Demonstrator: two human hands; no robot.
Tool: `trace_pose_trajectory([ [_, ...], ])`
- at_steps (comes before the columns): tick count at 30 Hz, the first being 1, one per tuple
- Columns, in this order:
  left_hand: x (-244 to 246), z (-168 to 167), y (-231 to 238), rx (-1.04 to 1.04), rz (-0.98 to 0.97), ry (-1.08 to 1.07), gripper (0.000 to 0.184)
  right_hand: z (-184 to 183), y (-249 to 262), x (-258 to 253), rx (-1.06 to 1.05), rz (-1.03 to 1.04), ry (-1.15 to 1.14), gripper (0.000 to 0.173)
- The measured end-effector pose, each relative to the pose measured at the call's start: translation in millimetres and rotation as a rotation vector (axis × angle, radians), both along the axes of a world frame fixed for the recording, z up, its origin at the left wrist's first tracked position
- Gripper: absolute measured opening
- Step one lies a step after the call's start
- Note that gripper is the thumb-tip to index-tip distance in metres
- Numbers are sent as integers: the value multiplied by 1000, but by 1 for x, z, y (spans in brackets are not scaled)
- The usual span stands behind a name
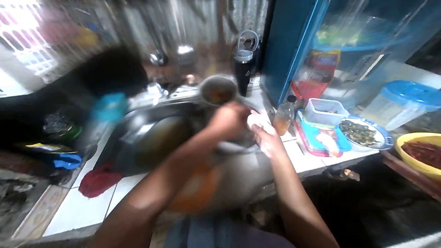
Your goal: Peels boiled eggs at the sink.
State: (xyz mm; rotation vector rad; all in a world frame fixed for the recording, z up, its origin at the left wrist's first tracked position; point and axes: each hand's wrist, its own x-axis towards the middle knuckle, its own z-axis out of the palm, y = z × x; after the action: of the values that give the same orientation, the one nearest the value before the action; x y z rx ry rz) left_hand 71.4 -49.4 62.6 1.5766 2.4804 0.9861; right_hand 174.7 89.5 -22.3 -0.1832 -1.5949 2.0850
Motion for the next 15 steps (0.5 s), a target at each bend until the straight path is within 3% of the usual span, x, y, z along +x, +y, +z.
trace_pose_trajectory([
  [1, -2, 0, 1, 48, -85, 31, 30, 3, -2, 0, 74, -39, -31, 44],
  [4, -2, 5, 3, -69, -220, 74, 34, 10, -4, 0, 218, -75, -108, 32],
  [11, 6, 10, -1, -195, -231, 143, 31, 14, -4, 2, 352, -63, -198, 31],
  [15, 6, 6, -1, -160, -228, 171, 30, 23, -11, 2, 401, -126, -262, 30],
])
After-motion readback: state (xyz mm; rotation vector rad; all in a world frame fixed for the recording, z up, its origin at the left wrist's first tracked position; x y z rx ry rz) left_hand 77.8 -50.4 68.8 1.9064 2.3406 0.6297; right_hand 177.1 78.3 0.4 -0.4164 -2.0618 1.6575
